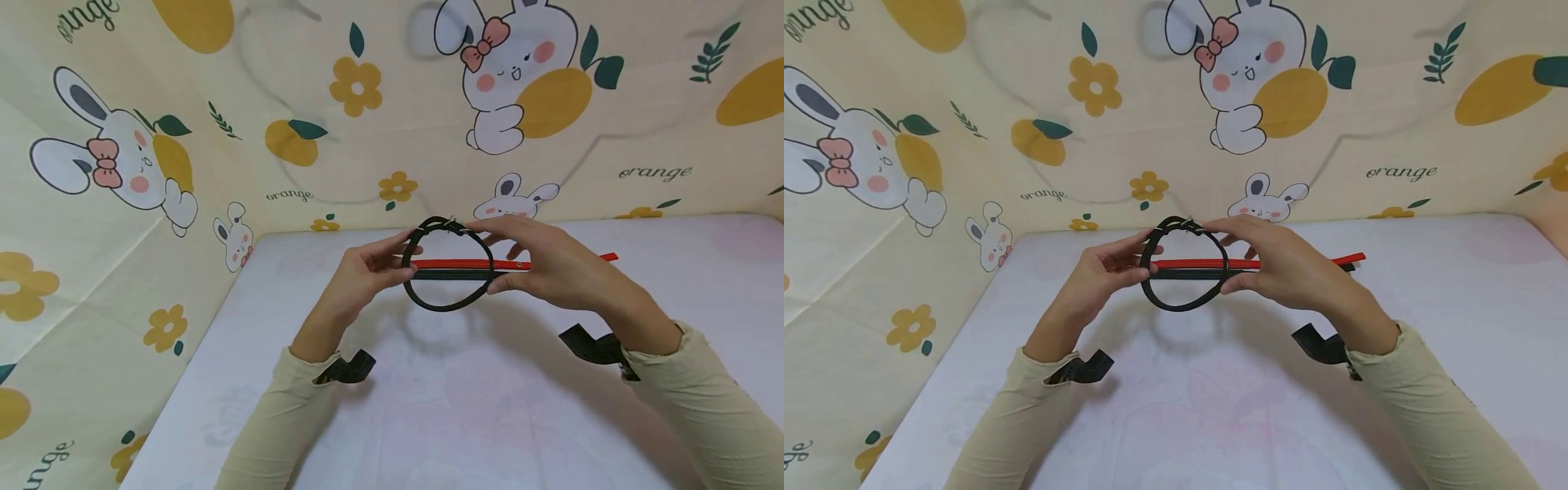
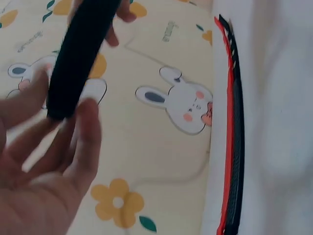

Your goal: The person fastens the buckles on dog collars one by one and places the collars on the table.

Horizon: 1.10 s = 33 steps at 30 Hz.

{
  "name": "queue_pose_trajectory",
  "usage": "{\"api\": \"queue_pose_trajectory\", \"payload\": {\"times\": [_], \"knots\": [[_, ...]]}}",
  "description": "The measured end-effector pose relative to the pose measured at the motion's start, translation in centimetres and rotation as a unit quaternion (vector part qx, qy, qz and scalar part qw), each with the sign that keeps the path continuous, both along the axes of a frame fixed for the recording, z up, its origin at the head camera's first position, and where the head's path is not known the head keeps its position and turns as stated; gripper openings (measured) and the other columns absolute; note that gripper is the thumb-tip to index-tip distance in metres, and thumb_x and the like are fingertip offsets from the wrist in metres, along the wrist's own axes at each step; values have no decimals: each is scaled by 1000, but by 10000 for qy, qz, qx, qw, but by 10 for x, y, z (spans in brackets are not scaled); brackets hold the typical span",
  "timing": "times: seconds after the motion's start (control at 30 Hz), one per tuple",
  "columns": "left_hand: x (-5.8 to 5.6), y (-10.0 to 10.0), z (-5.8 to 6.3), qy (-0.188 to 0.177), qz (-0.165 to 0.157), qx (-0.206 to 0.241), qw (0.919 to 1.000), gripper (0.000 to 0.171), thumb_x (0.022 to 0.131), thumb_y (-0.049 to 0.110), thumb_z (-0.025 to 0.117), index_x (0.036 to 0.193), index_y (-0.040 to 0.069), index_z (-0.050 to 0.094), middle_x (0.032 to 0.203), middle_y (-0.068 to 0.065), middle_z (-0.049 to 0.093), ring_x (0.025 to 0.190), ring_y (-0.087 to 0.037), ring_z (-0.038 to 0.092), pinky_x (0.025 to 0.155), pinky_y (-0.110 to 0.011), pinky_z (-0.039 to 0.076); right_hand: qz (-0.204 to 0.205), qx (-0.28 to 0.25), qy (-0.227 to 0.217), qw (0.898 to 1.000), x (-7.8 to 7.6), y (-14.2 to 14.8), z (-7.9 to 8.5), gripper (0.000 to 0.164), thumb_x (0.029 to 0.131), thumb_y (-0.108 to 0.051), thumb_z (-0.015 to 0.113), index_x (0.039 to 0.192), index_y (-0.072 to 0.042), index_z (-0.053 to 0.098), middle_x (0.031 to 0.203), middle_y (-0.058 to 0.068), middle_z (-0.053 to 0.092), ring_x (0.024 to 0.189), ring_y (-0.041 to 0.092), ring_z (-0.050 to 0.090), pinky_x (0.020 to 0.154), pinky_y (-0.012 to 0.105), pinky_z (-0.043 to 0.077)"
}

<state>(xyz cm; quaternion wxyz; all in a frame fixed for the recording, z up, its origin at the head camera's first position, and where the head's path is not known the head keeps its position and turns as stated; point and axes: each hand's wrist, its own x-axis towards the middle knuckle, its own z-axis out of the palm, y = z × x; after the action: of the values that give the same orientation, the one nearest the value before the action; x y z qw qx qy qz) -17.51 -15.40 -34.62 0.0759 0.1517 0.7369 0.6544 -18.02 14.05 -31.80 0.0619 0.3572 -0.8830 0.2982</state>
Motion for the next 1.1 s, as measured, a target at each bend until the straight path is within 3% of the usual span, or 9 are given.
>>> {"api": "queue_pose_trajectory", "payload": {"times": [0.13, 0.27, 0.53, 0.7, 0.8, 0.97, 1.1], "knots": [[-2, -9, 1, 456, -715, -673, 9941, 82, 77, -11, 78, 149, 15, 48, 134, -17, 64, 101, -27, 68, 90, -36, 58, 85, -79, 89, 9999, 0, 1, 0, 87, 71, -18, 90, 147, -28, 48, 142, -1, 56, 114, 14, 61, 85, 39, 54], [-4, -13, 0, 945, -914, -1124, 9849, 89, 73, -9, 82, 150, 13, 44, 134, -17, 63, 106, -34, 66, 95, -48, 55, 121, -132, -5, 9998, -1, 0, -2, 83, 73, -21, 89, 146, -27, 49, 140, 0, 58, 112, 16, 62, 84, 39, 54], [-10, -23, -8, 1074, -505, -1468, 9820, 87, 68, -6, 87, 146, 13, 51, 135, -12, 60, 113, -27, 64, 92, -43, 57, 134, -8, -558, 9984, -8, -11, -13, 76, 76, -26, 88, 144, -25, 53, 132, 0, 64, 110, 20, 61, 85, 41, 52], [-13, -38, -17, 1154, -228, -1501, 9817, 84, 65, -6, 89, 141, 9, 56, 127, -12, 62, 107, -30, 65, 91, -46, 57, 197, 177, -927, 9953, -15, -27, -29, 75, 77, -26, 87, 144, -24, 52, 136, 0, 62, 122, 23, 59, 97, 47, 51], [-13, -48, -23, 1199, -191, -1669, 9785, 84, 65, -2, 90, 141, 8, 56, 126, -13, 63, 106, -29, 64, 90, -40, 58, 261, 189, -1012, 9943, -18, -38, -41, 76, 76, -25, 88, 143, -21, 53, 136, 1, 63, 121, 22, 60, 96, 46, 51], [-10, -67, -36, 1040, -218, -1928, 9755, 85, 68, -1, 88, 145, 8, 52, 133, -16, 62, 112, -29, 63, 90, -37, 57, 422, 14, -1282, 9908, -23, -60, -62, 74, 74, -25, 89, 140, -20, 56, 122, 1, 69, 113, 20, 62, 89, 40, 51], [-6, -82, -47, 683, -81, -2091, 9755, 87, 69, -2, 88, 146, 8, 50, 134, -16, 62, 116, -30, 64, 91, -41, 57, 495, 22, -1482, 9877, -27, -78, -73, 73, 73, -24, 90, 138, -19, 58, 124, 1, 68, 116, 21, 61, 92, 40, 51]]}}
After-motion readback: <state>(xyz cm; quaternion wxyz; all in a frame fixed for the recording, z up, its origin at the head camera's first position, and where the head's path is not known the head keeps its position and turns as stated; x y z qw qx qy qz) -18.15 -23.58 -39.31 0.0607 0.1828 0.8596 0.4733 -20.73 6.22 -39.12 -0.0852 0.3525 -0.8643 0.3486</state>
